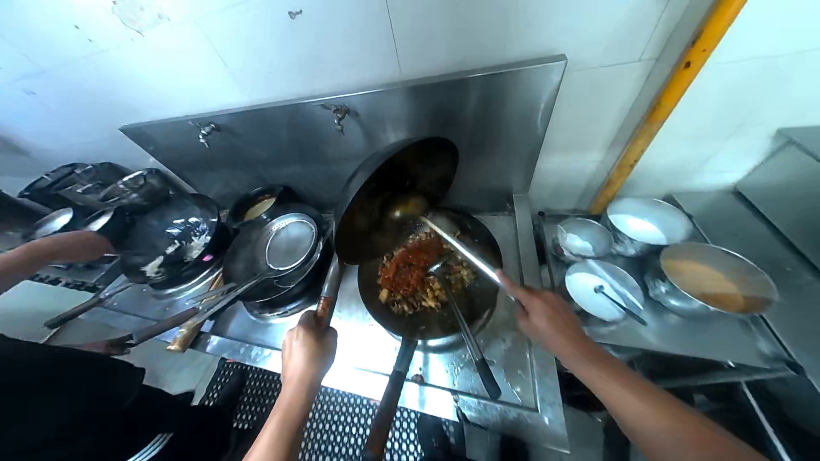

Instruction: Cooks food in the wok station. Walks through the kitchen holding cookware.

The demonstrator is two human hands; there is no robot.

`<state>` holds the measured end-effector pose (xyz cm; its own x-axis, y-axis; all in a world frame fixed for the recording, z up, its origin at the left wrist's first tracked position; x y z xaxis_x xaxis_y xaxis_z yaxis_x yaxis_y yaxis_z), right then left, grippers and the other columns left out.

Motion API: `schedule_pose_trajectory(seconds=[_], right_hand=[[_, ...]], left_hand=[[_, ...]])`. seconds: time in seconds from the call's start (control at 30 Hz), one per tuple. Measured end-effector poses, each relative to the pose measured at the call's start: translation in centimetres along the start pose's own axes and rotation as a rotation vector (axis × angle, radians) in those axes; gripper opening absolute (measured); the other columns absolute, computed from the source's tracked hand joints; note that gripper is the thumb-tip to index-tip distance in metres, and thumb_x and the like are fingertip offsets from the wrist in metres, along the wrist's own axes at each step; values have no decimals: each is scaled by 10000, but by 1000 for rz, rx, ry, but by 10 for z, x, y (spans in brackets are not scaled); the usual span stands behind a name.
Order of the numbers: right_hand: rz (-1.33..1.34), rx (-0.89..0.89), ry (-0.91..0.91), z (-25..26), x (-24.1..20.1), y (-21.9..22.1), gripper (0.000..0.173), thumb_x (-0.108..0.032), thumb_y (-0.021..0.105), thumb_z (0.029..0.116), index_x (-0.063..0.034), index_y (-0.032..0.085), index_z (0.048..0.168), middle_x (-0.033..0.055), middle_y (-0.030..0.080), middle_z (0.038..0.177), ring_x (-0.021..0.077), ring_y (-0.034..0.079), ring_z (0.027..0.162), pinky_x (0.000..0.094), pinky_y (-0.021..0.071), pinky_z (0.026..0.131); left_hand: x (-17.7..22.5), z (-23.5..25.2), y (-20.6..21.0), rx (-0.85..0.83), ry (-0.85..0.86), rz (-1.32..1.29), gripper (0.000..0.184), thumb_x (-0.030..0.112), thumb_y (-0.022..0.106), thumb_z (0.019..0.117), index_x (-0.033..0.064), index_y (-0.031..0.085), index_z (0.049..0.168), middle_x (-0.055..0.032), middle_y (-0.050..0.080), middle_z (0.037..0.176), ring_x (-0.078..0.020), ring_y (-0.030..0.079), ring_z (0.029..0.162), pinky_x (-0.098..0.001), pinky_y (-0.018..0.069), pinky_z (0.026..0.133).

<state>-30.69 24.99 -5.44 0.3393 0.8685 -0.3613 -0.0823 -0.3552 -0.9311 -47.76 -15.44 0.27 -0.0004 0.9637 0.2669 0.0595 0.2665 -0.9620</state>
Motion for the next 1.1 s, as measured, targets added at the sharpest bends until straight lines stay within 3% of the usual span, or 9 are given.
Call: schedule_pose_trajectory(seconds=[0.1, 0.3, 0.47, 0.53, 0.67, 0.73, 0.9, 1.0, 1.1], right_hand=[[-14, 69, 49, 17, 4, -2, 682, -139, 541, 1014, -375, 325, 1617, 161, 732, 1038, 366, 721, 876, 559, 581, 778], [-49, -255, 65, -17, 23, 59, 700, -199, 518, 1003, -485, 290, 1599, 164, 718, 1162, 395, 701, 1035, 613, 554, 879], [117, 32, -58, 14, -24, 2, 621, -157, 533, 1029, -336, 376, 1603, 154, 739, 1062, 342, 723, 913, 545, 583, 833], [112, 8, -75, 23, -31, 17, 637, -171, 505, 1045, -369, 316, 1621, 150, 736, 1073, 340, 721, 933, 541, 581, 850], [-97, -175, 24, 3, 5, 72, 773, -150, 547, 967, -471, 262, 1610, 193, 708, 1118, 414, 713, 918, 604, 579, 771], [-109, -173, 84, -3, 20, 59, 765, -160, 558, 963, -461, 280, 1608, 190, 712, 1118, 415, 714, 932, 602, 577, 781], [-8, 156, 57, 27, 5, -18, 661, -125, 547, 1005, -360, 376, 1599, 172, 728, 1023, 379, 719, 841, 563, 584, 738], [12, -2, 121, 33, 6, 8, 718, -143, 507, 1013, -428, 261, 1625, 180, 721, 1062, 392, 714, 922, 581, 576, 803], [39, -208, 86, 6, 7, 56, 713, -178, 512, 998, -478, 284, 1603, 191, 724, 1132, 425, 705, 1004, 637, 555, 856]], left_hand=[[2, -4, -1, 12, 16, -26, 236, 159, 705, 862, 80, 679, 1082, -120, 694, 853, -318, 689, 809, -561, 536, 706], [2, 4, 1, -12, -17, -37, 267, 174, 696, 867, 96, 673, 1121, -110, 699, 902, -302, 692, 856, -543, 547, 749], [8, 3, 5, -7, 2, -83, 248, 162, 718, 844, 77, 676, 1073, -102, 675, 829, -296, 670, 786, -542, 533, 698], [12, 2, 7, -16, -2, -69, 255, 170, 720, 845, 91, 685, 1084, -93, 688, 844, -285, 680, 797, -543, 542, 712], [4, 8, 3, 2, -25, -49, 296, 169, 714, 836, 102, 686, 1122, -97, 706, 889, -294, 695, 836, -543, 553, 739], [-5, 11, 4, 19, -40, -46, 293, 167, 718, 831, 96, 685, 1113, -100, 705, 881, -294, 697, 825, -542, 555, 724], [-9, 4, 15, 34, -37, -119, 207, 149, 760, 806, 73, 678, 980, -99, 660, 782, -289, 658, 738, -539, 523, 659], [-5, 0, 18, 20, -30, -166, 204, 149, 769, 798, 76, 672, 963, -76, 644, 747, -267, 643, 695, -516, 516, 629], [-4, 7, 19, 28, -37, -166, 208, 162, 747, 802, 84, 682, 984, -74, 662, 773, -266, 660, 723, -519, 531, 652]])
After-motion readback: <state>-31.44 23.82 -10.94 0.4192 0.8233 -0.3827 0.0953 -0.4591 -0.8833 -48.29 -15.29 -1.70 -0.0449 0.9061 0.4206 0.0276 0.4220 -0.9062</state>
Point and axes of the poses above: each hand's wrist, its own z-axis towards the middle knuckle, its own y-axis out of the palm, x = y × z, the point moved 8 cm from there along z, towards the middle knuckle
